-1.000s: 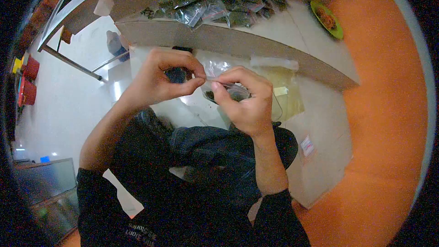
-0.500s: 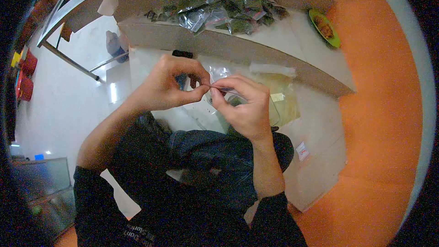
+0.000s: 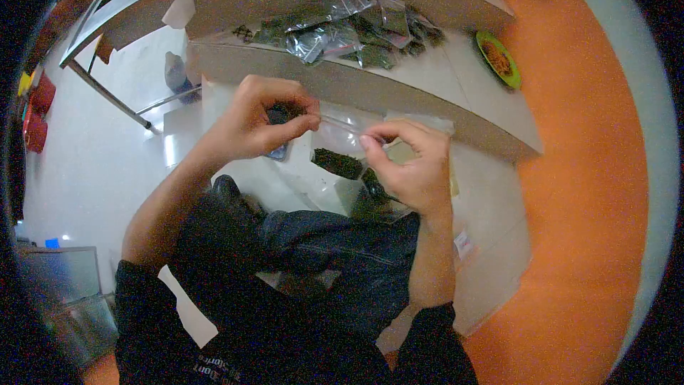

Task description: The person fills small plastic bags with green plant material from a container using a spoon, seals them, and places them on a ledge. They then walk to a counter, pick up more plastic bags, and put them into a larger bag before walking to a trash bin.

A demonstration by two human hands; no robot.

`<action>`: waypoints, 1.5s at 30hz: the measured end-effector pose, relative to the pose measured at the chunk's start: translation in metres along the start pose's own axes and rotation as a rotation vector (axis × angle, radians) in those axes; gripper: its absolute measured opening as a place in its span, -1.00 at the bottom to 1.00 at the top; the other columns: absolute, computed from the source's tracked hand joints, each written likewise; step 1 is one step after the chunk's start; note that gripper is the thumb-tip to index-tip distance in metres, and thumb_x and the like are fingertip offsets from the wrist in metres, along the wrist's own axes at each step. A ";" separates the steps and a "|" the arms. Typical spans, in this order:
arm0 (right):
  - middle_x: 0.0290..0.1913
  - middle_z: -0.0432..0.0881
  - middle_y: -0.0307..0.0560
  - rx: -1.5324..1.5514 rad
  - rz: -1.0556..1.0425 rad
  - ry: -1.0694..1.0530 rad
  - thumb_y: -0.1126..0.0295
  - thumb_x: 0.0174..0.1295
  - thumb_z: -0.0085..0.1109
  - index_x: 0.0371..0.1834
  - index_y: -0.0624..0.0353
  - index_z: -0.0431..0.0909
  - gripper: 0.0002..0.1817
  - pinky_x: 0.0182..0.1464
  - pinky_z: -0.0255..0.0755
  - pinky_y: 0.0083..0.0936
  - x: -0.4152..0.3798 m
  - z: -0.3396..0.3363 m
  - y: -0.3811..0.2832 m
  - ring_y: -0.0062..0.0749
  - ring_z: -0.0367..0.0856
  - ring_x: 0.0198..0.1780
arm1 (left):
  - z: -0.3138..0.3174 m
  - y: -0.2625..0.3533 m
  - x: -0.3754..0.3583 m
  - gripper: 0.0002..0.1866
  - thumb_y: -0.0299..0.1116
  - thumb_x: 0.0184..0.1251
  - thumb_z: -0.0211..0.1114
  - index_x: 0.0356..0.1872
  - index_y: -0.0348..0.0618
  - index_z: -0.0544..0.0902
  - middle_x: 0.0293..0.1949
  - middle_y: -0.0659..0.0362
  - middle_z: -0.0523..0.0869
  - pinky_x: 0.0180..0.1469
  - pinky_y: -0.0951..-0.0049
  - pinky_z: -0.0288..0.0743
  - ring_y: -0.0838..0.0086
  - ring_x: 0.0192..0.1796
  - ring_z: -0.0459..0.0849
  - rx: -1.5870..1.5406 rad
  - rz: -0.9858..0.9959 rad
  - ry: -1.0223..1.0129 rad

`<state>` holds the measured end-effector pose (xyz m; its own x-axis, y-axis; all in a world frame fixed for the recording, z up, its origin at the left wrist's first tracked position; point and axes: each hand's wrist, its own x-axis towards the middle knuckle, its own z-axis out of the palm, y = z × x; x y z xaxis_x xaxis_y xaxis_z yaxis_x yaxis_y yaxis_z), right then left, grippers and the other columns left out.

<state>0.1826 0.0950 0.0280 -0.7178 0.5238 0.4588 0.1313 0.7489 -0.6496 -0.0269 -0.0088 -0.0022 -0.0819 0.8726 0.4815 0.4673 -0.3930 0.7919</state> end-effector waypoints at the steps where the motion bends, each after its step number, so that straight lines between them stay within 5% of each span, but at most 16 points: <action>1: -0.45 0.64 -0.13 0.001 -0.004 -0.033 0.54 -0.01 0.30 -0.44 0.31 0.61 -0.91 -0.22 0.43 -0.60 0.004 -0.002 0.000 -0.51 0.59 -0.36 | -0.001 -0.002 0.000 -0.87 -0.44 0.11 0.31 -0.42 -0.33 0.64 -0.49 0.12 0.68 -0.28 0.52 0.49 0.52 -0.39 0.64 -0.004 0.001 0.015; 15: -0.48 0.59 -0.22 0.087 0.190 -0.415 0.45 0.15 0.24 -0.37 0.31 0.60 -0.88 -0.31 0.43 -0.63 0.125 -0.015 0.037 -0.60 0.52 -0.43 | -0.009 -0.043 0.015 -0.87 -0.48 0.22 0.22 -0.28 -0.35 0.62 -0.46 0.21 0.66 -0.29 0.57 0.51 0.60 -0.38 0.63 -0.229 -0.197 0.254; 20: -0.32 0.61 -0.02 0.415 0.454 -0.048 0.40 0.21 0.20 -0.14 0.41 0.52 -0.73 -0.29 0.53 -0.56 0.178 -0.033 0.119 -0.44 0.60 -0.35 | -0.011 -0.070 0.012 -0.86 -0.48 0.21 0.21 -0.25 -0.31 0.63 -0.45 0.14 0.68 -0.34 0.55 0.52 0.58 -0.40 0.66 -0.033 -0.208 0.358; 24: -0.18 0.58 0.11 0.399 0.675 0.284 0.37 0.26 0.15 0.01 0.49 0.40 -0.61 -0.27 0.58 -0.52 0.181 -0.052 0.163 -0.34 0.63 -0.29 | -0.008 -0.086 0.006 -0.81 -0.46 0.13 0.23 -0.23 -0.28 0.64 -0.38 0.02 0.70 -0.28 0.40 0.56 0.34 -0.36 0.71 0.215 -0.210 0.250; 29: -0.09 0.55 0.11 0.299 0.569 0.189 0.34 0.26 0.16 0.06 0.43 0.39 -0.58 -0.24 0.57 -0.49 0.142 -0.065 0.149 -0.33 0.63 -0.27 | 0.036 -0.120 -0.010 -0.76 -0.37 0.07 0.26 -0.22 -0.23 0.64 -0.30 -0.02 0.70 -0.14 0.17 0.56 0.07 -0.21 0.67 0.570 -0.187 -0.179; 34: -0.12 0.58 0.05 0.433 0.411 0.156 0.36 0.26 0.16 0.05 0.36 0.43 -0.63 -0.26 0.54 -0.53 0.091 -0.052 0.089 -0.39 0.61 -0.31 | 0.104 -0.176 -0.012 -0.90 -0.40 0.08 0.22 -0.37 -0.13 0.63 -0.20 0.10 0.67 -0.09 0.24 0.56 0.20 -0.16 0.67 0.821 0.003 -0.530; 40: -0.24 0.62 -0.02 0.504 0.314 0.181 0.38 0.25 0.17 -0.06 0.34 0.51 -0.72 -0.36 0.50 -0.57 0.061 -0.034 0.073 -0.50 0.59 -0.42 | 0.112 -0.173 -0.010 -0.89 -0.46 0.10 0.17 -0.40 -0.15 0.67 -0.27 0.10 0.70 -0.14 0.28 0.57 0.22 -0.18 0.69 0.951 0.052 -0.646; 45: -0.30 0.63 -0.04 0.509 0.318 0.227 0.40 0.25 0.17 -0.11 0.34 0.54 -0.76 -0.40 0.47 -0.59 0.053 -0.032 0.076 -0.53 0.56 -0.46 | 0.111 -0.166 -0.006 -0.92 -0.41 0.12 0.19 -0.47 -0.14 0.63 -0.38 0.08 0.68 -0.21 0.23 0.56 0.17 -0.27 0.68 0.923 -0.003 -0.472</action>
<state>0.1764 0.1923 0.0225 -0.5273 0.8031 0.2773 -0.0672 0.2859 -0.9559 -0.0068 0.0830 -0.1786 0.1764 0.9762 0.1265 0.9766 -0.1896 0.1013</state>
